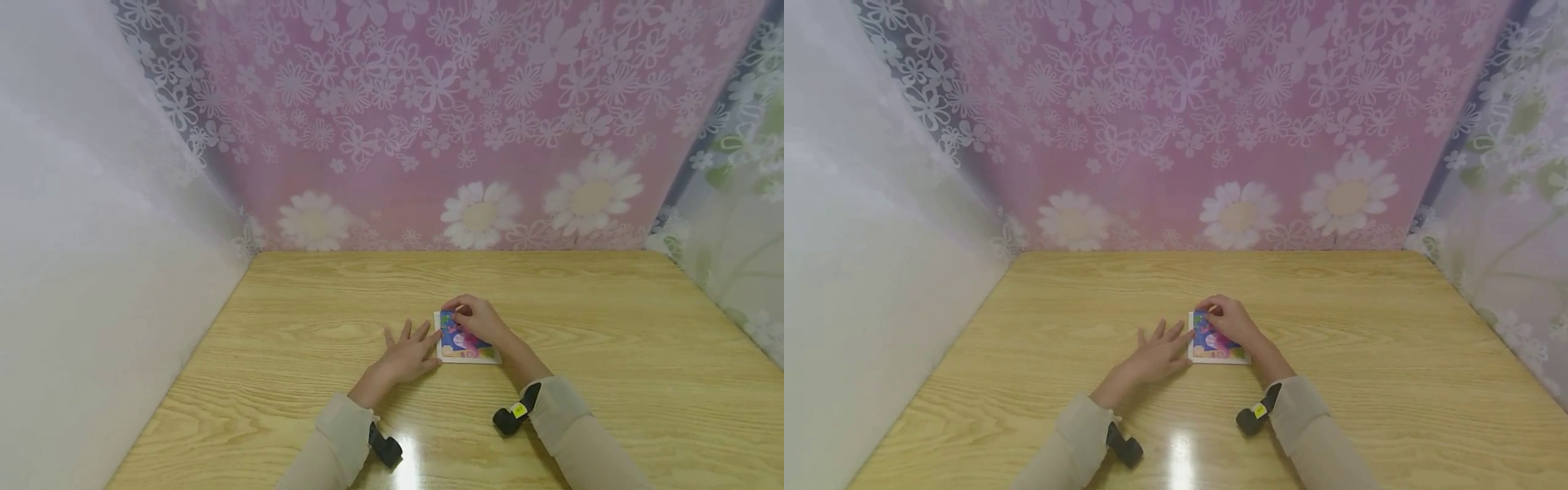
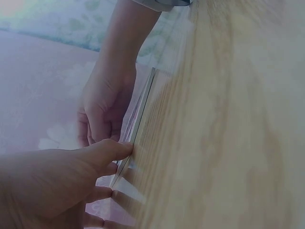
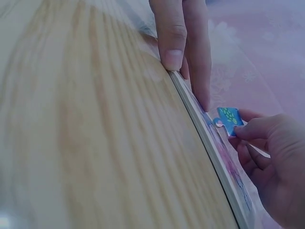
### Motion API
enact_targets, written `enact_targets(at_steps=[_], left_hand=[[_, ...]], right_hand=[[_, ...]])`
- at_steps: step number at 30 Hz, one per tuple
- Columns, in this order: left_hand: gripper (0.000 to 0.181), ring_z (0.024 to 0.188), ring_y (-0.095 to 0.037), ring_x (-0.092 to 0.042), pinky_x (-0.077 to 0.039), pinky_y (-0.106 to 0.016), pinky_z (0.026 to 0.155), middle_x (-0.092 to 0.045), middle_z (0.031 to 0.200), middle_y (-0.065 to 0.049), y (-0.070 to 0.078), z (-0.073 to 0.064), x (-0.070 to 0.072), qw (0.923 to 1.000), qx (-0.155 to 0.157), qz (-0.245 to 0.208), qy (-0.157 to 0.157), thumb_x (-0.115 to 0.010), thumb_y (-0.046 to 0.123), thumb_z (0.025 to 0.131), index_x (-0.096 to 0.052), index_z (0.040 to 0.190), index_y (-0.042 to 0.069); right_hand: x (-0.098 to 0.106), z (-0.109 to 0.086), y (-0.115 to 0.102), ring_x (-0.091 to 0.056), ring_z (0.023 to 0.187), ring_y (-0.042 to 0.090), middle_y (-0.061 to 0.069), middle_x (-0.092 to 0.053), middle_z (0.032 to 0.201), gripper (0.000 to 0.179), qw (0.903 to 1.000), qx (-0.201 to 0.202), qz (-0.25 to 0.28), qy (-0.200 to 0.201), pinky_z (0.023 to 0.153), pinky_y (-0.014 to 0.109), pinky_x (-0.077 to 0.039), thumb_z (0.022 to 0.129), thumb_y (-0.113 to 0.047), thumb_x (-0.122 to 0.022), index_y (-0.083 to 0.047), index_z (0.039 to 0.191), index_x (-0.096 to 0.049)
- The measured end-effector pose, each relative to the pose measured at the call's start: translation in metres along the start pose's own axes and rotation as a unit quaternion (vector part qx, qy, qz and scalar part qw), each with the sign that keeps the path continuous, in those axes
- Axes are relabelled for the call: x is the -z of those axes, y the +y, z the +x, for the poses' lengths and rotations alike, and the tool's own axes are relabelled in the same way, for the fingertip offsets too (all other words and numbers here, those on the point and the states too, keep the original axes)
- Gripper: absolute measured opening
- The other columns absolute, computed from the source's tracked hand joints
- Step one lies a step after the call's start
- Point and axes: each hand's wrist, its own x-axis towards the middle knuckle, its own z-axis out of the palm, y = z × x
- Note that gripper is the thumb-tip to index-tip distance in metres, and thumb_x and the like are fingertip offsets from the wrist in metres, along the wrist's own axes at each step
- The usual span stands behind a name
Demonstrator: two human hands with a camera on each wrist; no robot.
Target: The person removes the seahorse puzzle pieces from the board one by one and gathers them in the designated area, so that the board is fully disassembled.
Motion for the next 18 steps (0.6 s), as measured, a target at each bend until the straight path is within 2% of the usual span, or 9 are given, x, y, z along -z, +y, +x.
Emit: enact_targets(at_steps=[5, 10, 14, 18], left_hand=[[0.058, 0.133, -0.042, -0.010, -0.006, -0.070, 0.095, -0.021, 0.149, -0.008, 0.002, -0.002, 0.001, 1.0000, -0.002, -0.004, 0.002, -0.049, 0.044, 0.093, -0.034, 0.144, 0.020], [0.058, 0.133, -0.043, -0.011, -0.006, -0.070, 0.095, -0.022, 0.149, -0.008, 0.001, -0.002, -0.001, 1.0000, -0.003, -0.001, 0.000, -0.049, 0.044, 0.093, -0.034, 0.144, 0.020], [0.058, 0.133, -0.042, -0.010, -0.006, -0.070, 0.095, -0.022, 0.149, -0.008, 0.001, -0.002, -0.001, 1.0000, -0.002, 0.000, 0.002, -0.049, 0.045, 0.093, -0.034, 0.144, 0.020], [0.059, 0.134, -0.041, -0.010, -0.005, -0.070, 0.095, -0.022, 0.149, -0.007, 0.001, -0.001, -0.001, 1.0000, -0.001, -0.001, 0.002, -0.049, 0.045, 0.093, -0.034, 0.144, 0.020]], right_hand=[[0.004, 0.001, -0.003, -0.061, 0.086, 0.024, 0.010, -0.062, 0.103, 0.019, 1.0000, -0.002, 0.006, 0.005, 0.071, 0.035, -0.050, 0.086, 0.002, -0.059, -0.004, 0.102, -0.067], [0.012, -0.004, -0.008, -0.061, 0.087, 0.027, 0.013, -0.062, 0.105, 0.020, 1.0000, -0.003, 0.001, -0.001, 0.073, 0.039, -0.050, 0.086, 0.003, -0.057, -0.003, 0.104, -0.066], [0.020, -0.006, -0.006, -0.060, 0.089, 0.029, 0.013, -0.062, 0.107, 0.020, 0.9998, -0.002, -0.018, 0.000, 0.075, 0.041, -0.050, 0.087, 0.001, -0.058, -0.003, 0.104, -0.066], [0.032, -0.010, -0.003, -0.060, 0.089, 0.030, 0.014, -0.061, 0.107, 0.020, 0.9999, -0.006, -0.012, -0.002, 0.074, 0.040, -0.050, 0.087, 0.000, -0.059, -0.003, 0.105, -0.066]])
